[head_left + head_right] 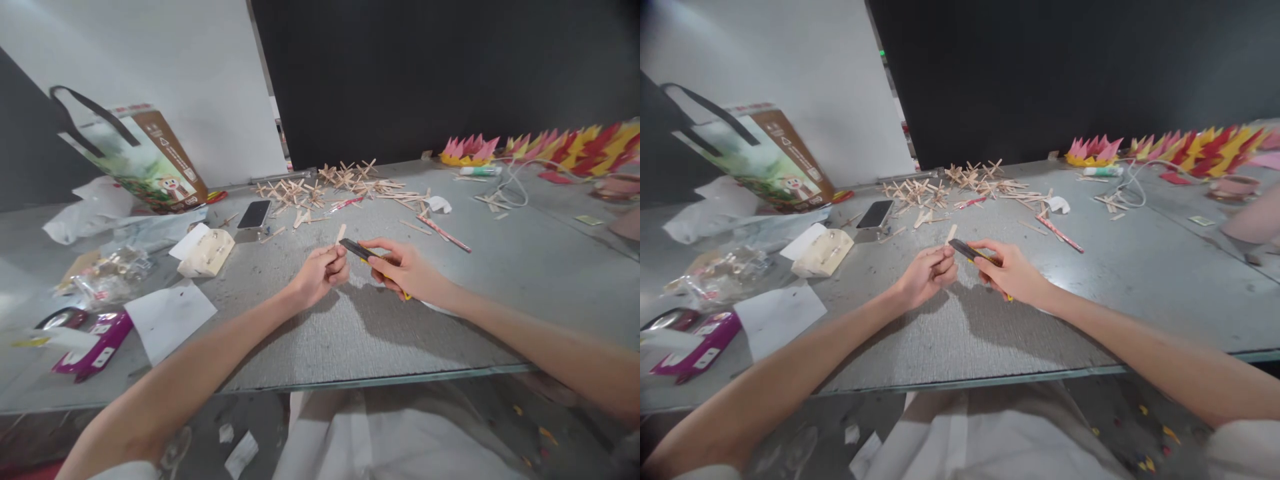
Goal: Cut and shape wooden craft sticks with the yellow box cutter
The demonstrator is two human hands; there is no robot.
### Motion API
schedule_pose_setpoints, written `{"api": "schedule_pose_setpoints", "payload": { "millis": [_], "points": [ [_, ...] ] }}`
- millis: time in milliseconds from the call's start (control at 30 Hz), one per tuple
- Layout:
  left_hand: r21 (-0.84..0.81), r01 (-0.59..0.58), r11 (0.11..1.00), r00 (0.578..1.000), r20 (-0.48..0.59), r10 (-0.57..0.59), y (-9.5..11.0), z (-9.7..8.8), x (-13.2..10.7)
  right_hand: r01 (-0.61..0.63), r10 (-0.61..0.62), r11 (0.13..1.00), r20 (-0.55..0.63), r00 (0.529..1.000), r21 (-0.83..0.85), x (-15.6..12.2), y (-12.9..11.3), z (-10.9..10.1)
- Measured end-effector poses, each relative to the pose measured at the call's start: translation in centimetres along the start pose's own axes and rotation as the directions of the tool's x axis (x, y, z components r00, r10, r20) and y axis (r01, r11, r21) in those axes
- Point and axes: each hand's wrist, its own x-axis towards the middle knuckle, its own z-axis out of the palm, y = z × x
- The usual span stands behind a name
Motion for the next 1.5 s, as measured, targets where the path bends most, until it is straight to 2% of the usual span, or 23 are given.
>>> {"api": "schedule_pose_setpoints", "payload": {
  "millis": [200, 267, 333, 467, 567, 700, 800, 967, 1100, 1367, 1500],
  "points": [
    [-0.081, 0.046, 0.996, 0.998, 0.035, -0.044, 0.3, -0.1, 0.0, 0.046, -0.046, 0.994, 0.001, 0.999, -0.095, 0.1, 0.4, -0.2],
    [-0.044, 0.030, 0.999, 0.999, 0.028, -0.029, 0.2, -0.1, 0.1, 0.084, -0.084, 0.988, 0.007, 0.996, -0.132, 0.2, 0.6, -0.3],
    [0.030, 0.005, 1.000, 1.000, 0.007, -0.005, -0.2, -0.1, 0.2, 0.153, -0.163, 0.966, -0.035, 0.986, -0.207, 0.4, 0.7, -0.3],
    [0.177, -0.011, 0.984, 1.000, -0.008, 0.013, -1.1, 0.3, 0.1, 0.268, -0.373, 0.852, -0.161, 0.914, -0.450, 0.5, 0.7, -0.4],
    [0.238, -0.004, 0.971, 0.998, 0.065, -0.012, -1.5, 0.7, -0.3, 0.323, -0.473, 0.783, -0.171, 0.864, -0.532, 0.4, 0.9, -0.4],
    [0.275, 0.015, 0.961, 0.986, 0.158, -0.060, -1.7, 1.4, -1.0, 0.494, -0.628, 0.644, -0.034, 0.778, -0.584, 0.4, 1.7, -0.4],
    [0.276, 0.030, 0.961, 0.979, 0.187, -0.084, -1.7, 1.6, -1.2, 0.561, -0.686, 0.535, 0.063, 0.724, -0.632, 0.5, 2.2, -0.4],
    [0.240, 0.041, 0.970, 0.971, 0.218, -0.095, -1.8, 1.4, -1.2, 0.590, -0.725, 0.480, 0.086, 0.684, -0.649, 0.8, 2.3, -0.6],
    [0.217, 0.044, 0.975, 0.973, 0.212, -0.091, -1.8, 1.4, -1.2, 0.615, -0.739, 0.463, 0.105, 0.665, -0.638, 0.8, 2.1, -0.7],
    [0.221, 0.060, 0.973, 0.977, 0.185, -0.102, -1.5, 1.9, -1.5, 0.600, -0.709, 0.521, 0.083, 0.700, -0.607, 0.7, 1.9, -0.8],
    [0.225, 0.058, 0.973, 0.972, 0.210, -0.107, -1.5, 1.8, -1.5, 0.607, -0.704, 0.498, 0.119, 0.700, -0.619, 0.7, 2.2, -1.0]
  ]
}}
